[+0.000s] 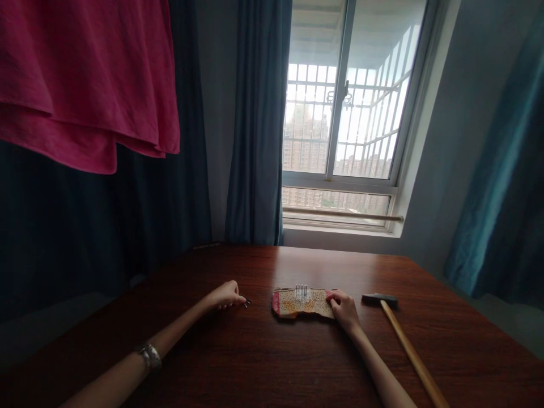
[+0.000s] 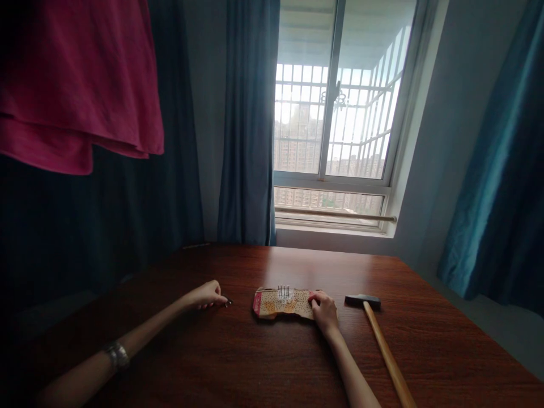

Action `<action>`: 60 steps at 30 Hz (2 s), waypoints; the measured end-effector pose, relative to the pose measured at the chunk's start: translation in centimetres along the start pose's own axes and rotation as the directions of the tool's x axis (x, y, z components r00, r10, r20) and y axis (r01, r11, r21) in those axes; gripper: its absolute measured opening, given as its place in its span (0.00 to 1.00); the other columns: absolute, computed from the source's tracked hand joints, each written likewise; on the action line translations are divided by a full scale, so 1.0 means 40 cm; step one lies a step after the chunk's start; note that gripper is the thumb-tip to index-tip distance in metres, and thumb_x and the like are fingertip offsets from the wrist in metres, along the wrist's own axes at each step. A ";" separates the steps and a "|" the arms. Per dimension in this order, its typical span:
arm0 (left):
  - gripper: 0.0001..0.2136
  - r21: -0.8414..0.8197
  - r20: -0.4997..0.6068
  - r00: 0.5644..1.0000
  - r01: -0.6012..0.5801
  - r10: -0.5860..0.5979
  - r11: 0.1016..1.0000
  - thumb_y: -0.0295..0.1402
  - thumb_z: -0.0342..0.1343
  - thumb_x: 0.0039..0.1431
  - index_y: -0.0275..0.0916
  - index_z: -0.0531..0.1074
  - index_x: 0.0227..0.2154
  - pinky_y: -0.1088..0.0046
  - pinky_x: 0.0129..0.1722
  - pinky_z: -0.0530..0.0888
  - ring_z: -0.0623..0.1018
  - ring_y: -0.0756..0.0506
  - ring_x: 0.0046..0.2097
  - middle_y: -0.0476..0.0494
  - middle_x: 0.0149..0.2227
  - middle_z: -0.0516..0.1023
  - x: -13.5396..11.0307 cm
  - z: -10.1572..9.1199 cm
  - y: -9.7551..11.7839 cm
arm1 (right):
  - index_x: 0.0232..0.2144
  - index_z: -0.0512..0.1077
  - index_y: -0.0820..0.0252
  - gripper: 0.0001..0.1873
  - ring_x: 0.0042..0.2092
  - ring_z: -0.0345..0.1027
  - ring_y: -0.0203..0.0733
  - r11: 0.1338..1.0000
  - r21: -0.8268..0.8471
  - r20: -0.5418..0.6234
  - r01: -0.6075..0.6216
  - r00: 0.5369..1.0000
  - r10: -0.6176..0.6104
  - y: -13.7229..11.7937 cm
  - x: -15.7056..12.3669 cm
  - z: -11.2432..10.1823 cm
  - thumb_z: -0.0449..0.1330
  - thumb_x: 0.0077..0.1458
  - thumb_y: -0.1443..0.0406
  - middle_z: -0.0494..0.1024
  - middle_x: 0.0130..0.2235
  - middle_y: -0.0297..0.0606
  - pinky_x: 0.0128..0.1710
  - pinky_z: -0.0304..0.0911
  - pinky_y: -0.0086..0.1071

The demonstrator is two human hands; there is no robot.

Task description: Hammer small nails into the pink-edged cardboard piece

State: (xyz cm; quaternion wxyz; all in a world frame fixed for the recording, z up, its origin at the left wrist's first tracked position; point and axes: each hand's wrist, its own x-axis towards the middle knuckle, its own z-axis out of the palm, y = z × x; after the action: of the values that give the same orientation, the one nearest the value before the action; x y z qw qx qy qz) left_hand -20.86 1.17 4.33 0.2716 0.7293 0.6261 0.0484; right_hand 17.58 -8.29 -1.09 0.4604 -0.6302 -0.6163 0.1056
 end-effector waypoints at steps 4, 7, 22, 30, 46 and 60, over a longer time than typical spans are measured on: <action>0.14 -0.013 0.018 0.999 0.026 -0.026 1.000 0.43 0.58 0.36 0.35 0.67 0.16 0.78 0.14 0.57 0.63 0.52 0.16 0.49 0.16 0.66 -0.001 -0.005 -0.001 | 0.24 0.75 0.55 0.12 0.41 0.71 0.43 1.000 -0.010 0.001 -0.003 1.000 0.003 -0.001 0.001 0.000 0.51 0.47 0.66 0.78 0.36 0.36 0.44 0.61 0.35; 0.12 -0.030 0.015 0.998 0.059 -0.059 0.998 0.39 0.59 0.33 0.35 0.66 0.18 0.78 0.14 0.57 0.63 0.52 0.16 0.51 0.15 0.64 -0.005 -0.011 -0.003 | 0.24 0.75 0.55 0.12 0.42 0.70 0.44 1.000 -0.014 0.006 -0.012 1.000 0.012 -0.001 0.001 -0.001 0.52 0.47 0.66 0.78 0.37 0.36 0.45 0.61 0.35; 0.10 -0.052 -0.021 0.999 0.037 -0.038 0.998 0.36 0.57 0.36 0.36 0.63 0.13 0.75 0.14 0.59 0.60 0.52 0.14 0.51 0.11 0.60 0.003 -0.020 -0.001 | 0.24 0.76 0.54 0.12 0.41 0.71 0.42 0.999 -0.047 0.007 0.016 1.000 -0.015 0.004 0.001 0.003 0.51 0.48 0.66 0.78 0.36 0.35 0.44 0.61 0.33; 0.11 -0.234 -0.182 0.942 -0.321 0.283 0.918 0.37 0.53 0.44 0.32 0.72 0.24 0.78 0.15 0.60 0.65 0.52 0.17 0.50 0.17 0.68 -0.006 -0.010 0.189 | 0.24 0.75 0.55 0.12 0.38 0.71 0.42 0.998 -0.061 0.003 0.019 1.000 -0.019 -0.009 -0.003 -0.005 0.51 0.47 0.67 0.78 0.35 0.36 0.42 0.62 0.33; 0.13 -0.308 -0.371 0.785 -0.608 0.496 0.731 0.41 0.51 0.50 0.35 0.73 0.26 0.78 0.24 0.61 0.68 0.51 0.26 0.50 0.22 0.70 -0.065 0.255 0.394 | 0.31 0.76 0.62 0.18 0.30 0.72 0.42 0.869 0.494 0.147 -0.025 0.988 -0.055 -0.149 -0.033 0.011 0.61 0.44 0.53 0.79 0.31 0.42 0.22 0.64 0.28; 0.13 -0.364 -0.386 0.787 -0.610 0.482 0.704 0.40 0.51 0.51 0.35 0.74 0.27 0.78 0.24 0.61 0.67 0.52 0.25 0.51 0.21 0.70 -0.057 0.278 0.401 | 0.30 0.76 0.61 0.14 0.24 0.68 0.35 0.805 0.589 0.190 -0.067 0.980 -0.057 -0.131 -0.032 0.027 0.64 0.43 0.57 0.77 0.26 0.37 0.18 0.58 0.24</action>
State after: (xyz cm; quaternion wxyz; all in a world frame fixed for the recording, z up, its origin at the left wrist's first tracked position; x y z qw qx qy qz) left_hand -2.55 -5.80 2.85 0.3280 0.7811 0.3780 0.3734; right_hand 12.97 -9.89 1.47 0.5699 -0.4429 -0.5936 0.3559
